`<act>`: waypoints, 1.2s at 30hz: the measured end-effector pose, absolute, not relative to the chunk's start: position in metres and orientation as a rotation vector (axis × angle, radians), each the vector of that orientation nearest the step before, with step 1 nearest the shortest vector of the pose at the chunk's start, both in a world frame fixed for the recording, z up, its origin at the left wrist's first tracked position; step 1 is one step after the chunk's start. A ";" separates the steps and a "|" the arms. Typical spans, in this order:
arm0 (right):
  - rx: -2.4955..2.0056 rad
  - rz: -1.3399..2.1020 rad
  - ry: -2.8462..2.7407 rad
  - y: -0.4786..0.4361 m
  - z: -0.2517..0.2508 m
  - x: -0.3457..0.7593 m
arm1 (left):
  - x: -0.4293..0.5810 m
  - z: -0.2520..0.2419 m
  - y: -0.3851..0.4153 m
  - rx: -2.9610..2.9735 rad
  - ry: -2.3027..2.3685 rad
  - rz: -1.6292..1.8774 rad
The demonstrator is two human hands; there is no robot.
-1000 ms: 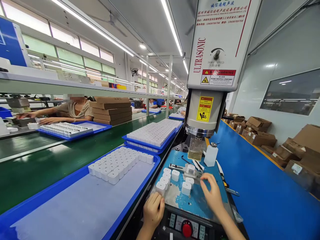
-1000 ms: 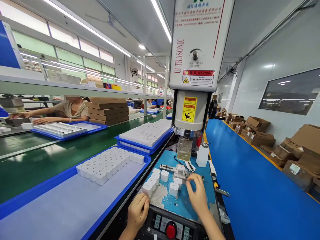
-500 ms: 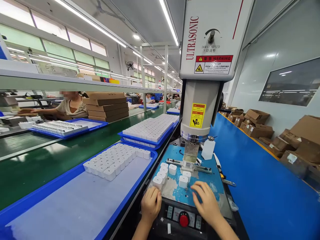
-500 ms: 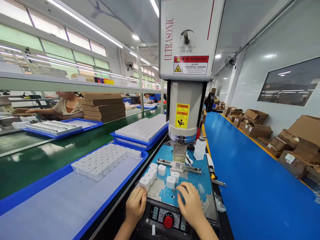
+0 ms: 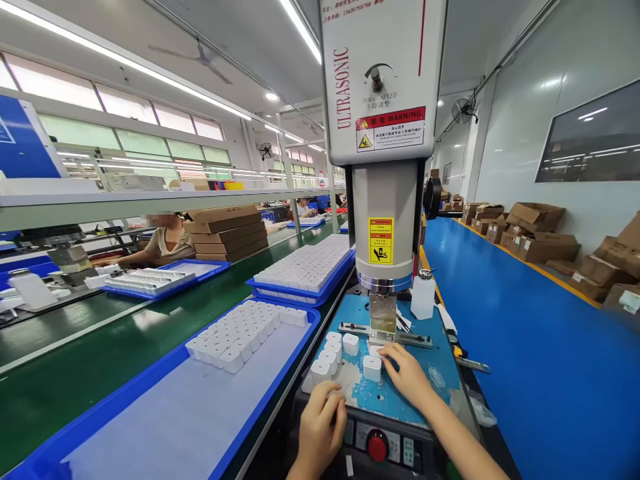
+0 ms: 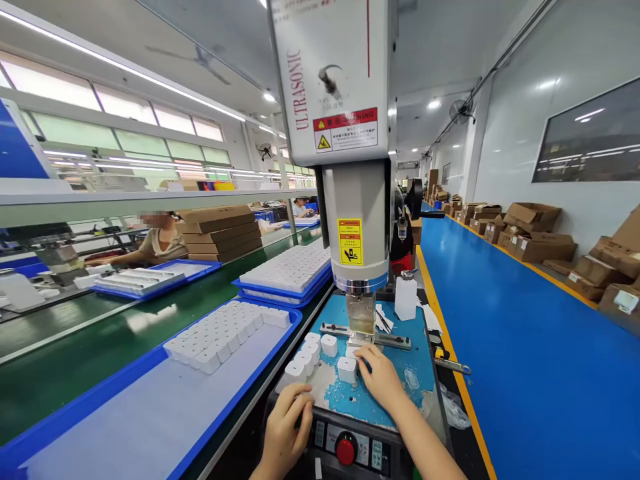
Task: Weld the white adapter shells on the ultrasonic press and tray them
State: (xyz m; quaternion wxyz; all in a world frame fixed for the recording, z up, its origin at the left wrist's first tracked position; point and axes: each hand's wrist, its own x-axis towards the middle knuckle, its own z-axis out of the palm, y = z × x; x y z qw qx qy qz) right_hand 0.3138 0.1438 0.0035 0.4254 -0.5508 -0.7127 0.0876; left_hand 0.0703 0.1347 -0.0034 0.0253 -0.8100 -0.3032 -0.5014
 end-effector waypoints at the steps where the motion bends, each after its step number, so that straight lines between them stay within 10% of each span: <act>1: -1.368 0.210 -1.778 0.144 0.003 0.313 | 0.080 0.005 0.135 -2.524 -0.914 -1.534; 14: -1.439 0.212 -1.129 0.136 -0.002 0.338 | 0.194 0.063 0.219 -2.602 -1.697 -0.681; 36: -1.474 0.235 -1.080 0.133 0.006 0.335 | 0.216 0.087 0.261 -2.814 -1.763 -0.404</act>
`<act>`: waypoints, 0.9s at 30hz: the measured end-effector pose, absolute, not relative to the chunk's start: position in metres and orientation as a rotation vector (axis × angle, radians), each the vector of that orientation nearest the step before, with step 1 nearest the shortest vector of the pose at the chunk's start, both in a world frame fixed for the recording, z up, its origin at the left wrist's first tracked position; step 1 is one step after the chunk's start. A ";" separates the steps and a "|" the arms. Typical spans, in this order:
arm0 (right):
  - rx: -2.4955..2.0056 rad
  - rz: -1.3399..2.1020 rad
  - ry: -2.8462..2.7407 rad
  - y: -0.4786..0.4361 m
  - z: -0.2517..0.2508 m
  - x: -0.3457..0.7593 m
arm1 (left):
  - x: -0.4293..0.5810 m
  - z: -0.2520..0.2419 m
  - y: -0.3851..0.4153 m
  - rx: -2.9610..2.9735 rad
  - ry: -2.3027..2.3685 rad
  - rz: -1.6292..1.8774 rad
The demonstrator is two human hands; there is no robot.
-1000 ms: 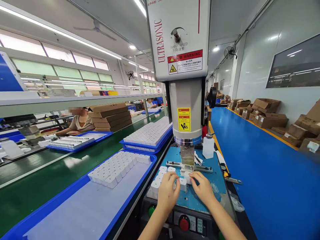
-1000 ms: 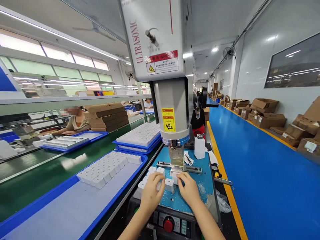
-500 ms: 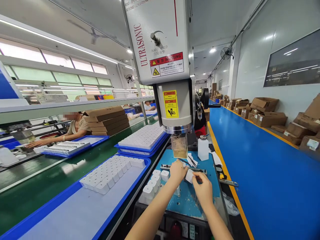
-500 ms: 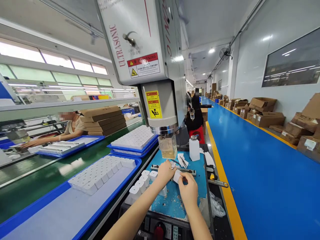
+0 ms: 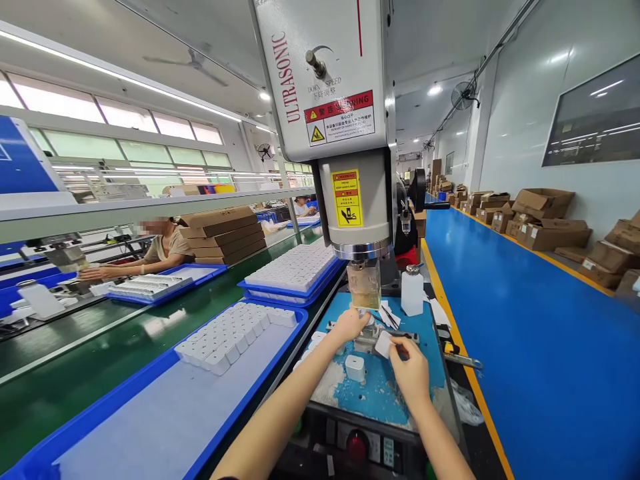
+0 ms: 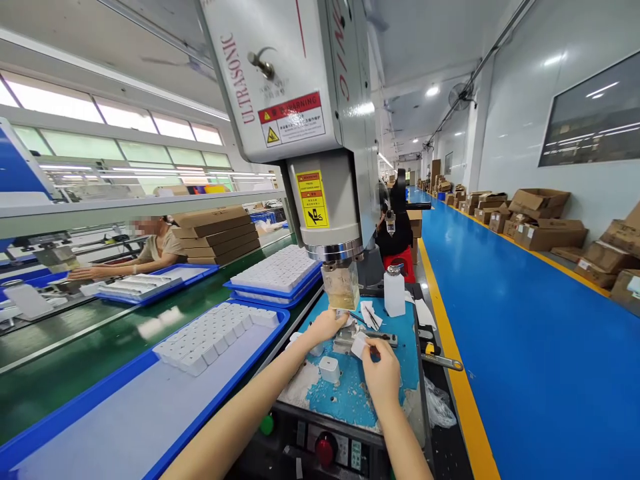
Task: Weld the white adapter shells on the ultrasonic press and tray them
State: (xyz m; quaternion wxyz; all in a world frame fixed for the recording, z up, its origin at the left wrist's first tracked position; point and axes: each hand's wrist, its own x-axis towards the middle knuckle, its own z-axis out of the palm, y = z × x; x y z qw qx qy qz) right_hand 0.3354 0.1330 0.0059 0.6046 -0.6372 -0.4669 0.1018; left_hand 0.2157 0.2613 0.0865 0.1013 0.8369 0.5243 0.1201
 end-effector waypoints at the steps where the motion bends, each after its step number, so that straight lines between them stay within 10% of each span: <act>1: -1.470 0.240 -1.080 0.133 0.006 0.336 | 0.211 0.091 0.260 2.474 1.540 0.366; 27: -1.454 0.145 -1.227 0.145 -0.003 0.349 | 0.105 0.032 0.170 2.869 1.474 1.198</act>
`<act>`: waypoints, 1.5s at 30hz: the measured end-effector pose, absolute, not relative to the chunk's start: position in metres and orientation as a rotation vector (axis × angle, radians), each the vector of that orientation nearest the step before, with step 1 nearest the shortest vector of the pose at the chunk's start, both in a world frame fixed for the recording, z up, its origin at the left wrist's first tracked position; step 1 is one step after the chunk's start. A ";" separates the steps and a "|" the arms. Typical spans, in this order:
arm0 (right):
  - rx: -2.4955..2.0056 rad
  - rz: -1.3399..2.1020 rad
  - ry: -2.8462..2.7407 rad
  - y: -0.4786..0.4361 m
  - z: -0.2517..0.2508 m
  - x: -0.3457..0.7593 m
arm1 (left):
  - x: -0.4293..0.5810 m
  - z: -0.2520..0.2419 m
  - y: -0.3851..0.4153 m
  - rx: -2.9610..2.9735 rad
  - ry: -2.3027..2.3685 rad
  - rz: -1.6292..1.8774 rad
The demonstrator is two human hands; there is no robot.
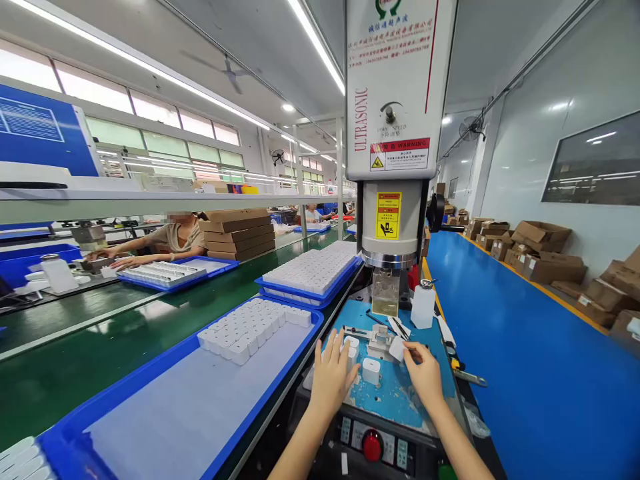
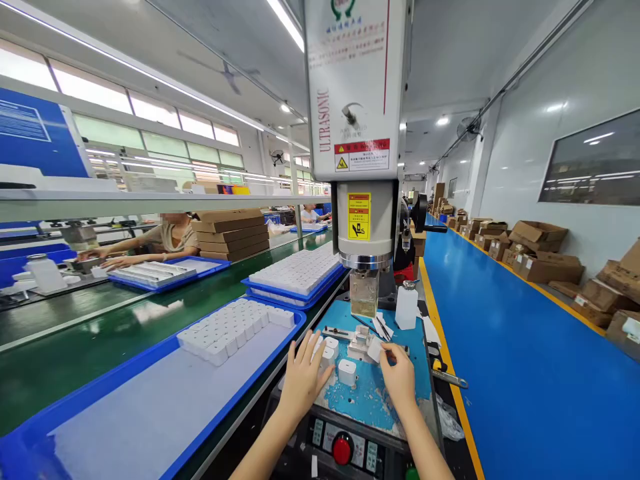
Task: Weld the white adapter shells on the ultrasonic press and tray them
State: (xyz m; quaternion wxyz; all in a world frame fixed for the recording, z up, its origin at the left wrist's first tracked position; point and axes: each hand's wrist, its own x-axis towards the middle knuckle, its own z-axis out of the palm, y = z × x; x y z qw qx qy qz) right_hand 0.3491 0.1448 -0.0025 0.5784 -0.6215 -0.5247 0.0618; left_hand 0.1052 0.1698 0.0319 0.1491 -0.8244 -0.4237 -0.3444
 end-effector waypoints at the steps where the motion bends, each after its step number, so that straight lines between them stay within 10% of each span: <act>1: -1.467 0.110 -1.250 0.149 0.000 0.353 | 0.099 0.026 0.164 -2.386 -1.124 -1.080; 45: -1.551 -0.360 -1.720 0.121 0.016 0.323 | 0.048 -0.032 0.158 -2.498 -0.889 -1.678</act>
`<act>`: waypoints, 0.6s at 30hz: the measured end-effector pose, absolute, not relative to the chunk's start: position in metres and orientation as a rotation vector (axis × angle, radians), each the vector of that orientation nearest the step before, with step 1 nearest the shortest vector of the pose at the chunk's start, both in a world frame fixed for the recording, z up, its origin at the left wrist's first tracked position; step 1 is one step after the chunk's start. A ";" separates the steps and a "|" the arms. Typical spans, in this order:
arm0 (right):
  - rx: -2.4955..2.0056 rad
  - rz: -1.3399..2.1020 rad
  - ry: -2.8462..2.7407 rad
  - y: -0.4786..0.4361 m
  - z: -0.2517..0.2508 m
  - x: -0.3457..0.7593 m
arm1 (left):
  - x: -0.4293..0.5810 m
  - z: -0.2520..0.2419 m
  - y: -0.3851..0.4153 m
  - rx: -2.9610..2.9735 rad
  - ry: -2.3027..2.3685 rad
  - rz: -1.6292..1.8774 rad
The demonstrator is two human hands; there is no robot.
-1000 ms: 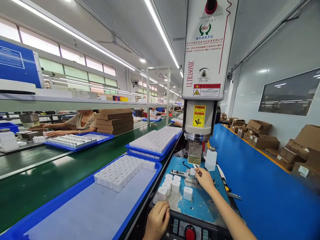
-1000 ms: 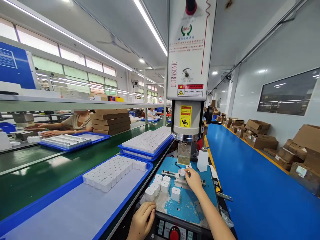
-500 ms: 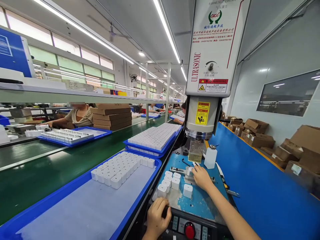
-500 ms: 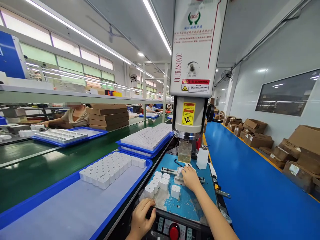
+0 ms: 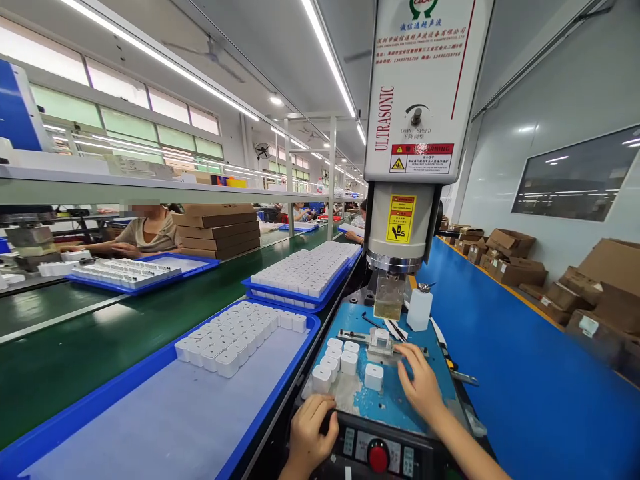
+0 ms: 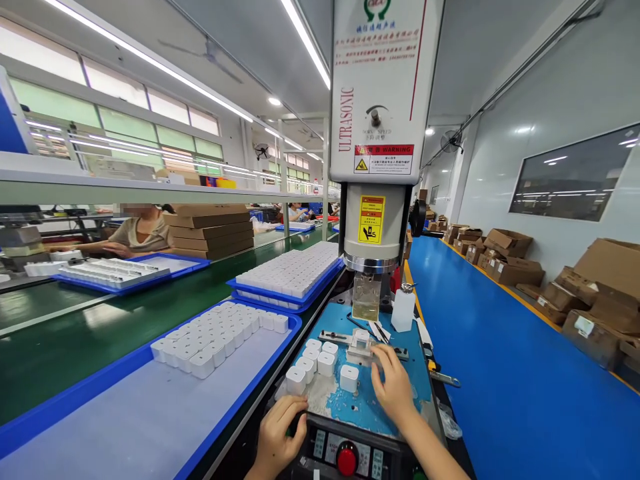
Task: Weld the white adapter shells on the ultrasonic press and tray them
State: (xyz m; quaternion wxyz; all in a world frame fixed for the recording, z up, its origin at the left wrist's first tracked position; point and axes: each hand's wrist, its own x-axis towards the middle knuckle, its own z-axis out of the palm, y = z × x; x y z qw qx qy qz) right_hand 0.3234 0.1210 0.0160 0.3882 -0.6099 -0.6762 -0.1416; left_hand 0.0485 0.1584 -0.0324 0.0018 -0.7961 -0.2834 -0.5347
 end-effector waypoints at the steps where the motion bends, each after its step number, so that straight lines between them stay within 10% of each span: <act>1: -1.520 -0.353 -1.708 0.103 0.009 0.321 | 0.048 -0.033 0.160 -2.498 -0.863 -1.684; 9: -1.166 -0.756 -2.092 0.029 -0.037 0.317 | 0.059 -0.045 0.171 -2.334 -0.898 -1.688; 18: -1.546 -0.142 -1.880 0.106 0.015 0.293 | 0.061 -0.043 0.161 -2.384 -1.009 -1.656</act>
